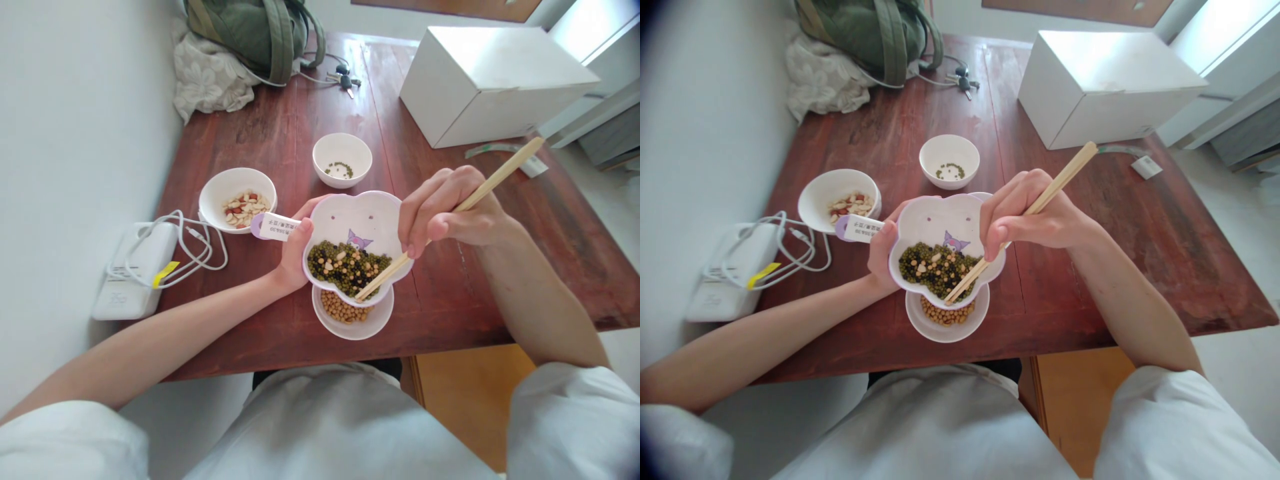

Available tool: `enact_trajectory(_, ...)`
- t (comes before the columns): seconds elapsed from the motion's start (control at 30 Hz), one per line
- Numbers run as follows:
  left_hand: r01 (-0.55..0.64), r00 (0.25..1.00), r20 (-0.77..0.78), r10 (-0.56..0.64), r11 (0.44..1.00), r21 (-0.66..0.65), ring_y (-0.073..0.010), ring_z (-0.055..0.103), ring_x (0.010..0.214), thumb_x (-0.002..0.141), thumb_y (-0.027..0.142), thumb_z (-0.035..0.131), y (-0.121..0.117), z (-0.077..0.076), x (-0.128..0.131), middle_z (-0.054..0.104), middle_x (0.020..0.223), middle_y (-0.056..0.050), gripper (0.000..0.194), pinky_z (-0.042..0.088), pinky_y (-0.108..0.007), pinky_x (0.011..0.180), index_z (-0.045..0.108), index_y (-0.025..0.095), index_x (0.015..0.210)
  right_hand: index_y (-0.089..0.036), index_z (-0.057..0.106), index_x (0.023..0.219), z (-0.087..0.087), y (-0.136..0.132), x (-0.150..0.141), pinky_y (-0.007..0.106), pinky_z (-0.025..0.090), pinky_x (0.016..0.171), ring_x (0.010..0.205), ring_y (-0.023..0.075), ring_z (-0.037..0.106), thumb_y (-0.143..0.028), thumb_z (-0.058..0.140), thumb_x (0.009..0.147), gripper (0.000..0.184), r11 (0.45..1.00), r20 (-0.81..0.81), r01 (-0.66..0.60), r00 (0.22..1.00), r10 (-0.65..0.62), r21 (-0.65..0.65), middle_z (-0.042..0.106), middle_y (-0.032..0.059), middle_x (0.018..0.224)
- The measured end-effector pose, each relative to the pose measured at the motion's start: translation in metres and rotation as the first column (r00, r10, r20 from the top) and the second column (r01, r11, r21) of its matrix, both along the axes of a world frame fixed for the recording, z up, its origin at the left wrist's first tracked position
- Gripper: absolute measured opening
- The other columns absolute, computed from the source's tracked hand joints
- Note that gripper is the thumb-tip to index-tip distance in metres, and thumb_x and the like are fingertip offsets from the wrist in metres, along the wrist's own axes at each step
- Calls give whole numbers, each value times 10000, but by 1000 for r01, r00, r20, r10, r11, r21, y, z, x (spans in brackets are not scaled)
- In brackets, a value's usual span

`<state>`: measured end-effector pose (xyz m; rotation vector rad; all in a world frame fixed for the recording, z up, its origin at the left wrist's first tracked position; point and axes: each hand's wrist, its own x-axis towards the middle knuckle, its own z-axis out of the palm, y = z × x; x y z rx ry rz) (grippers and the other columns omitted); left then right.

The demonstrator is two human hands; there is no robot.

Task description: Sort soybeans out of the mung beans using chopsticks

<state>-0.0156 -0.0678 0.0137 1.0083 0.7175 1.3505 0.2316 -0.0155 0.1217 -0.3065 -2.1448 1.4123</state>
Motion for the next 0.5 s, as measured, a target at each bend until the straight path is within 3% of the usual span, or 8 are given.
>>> enact_trajectory(0.2, -15, 1000, -27, 14, 999, -35, -476, 719, 1381, 852, 822, 666, -3, 1, 1, 863, 1177, -104, 627, 674, -604, 1015, 803, 314, 1193, -65, 862, 791, -2, 1, -2, 175, 507, 607, 651, 85, 734, -457, 763, 1053, 481, 999, -15, -39, 999, 38, -10, 825, 97, 780)
enact_trajectory(0.5, -9, 1000, 2, 9, 1000, -21, -487, 669, 1456, 863, 798, 694, -2, 0, 1, 853, 1289, -102, 584, 648, -619, 1089, 820, 305, 1149, -67, 876, 789, 1, 3, 2, 194, 489, 573, 630, 101, 723, -465, 788, 1040, 478, 1000, 6, -21, 1000, 21, -9, 819, 113, 755)
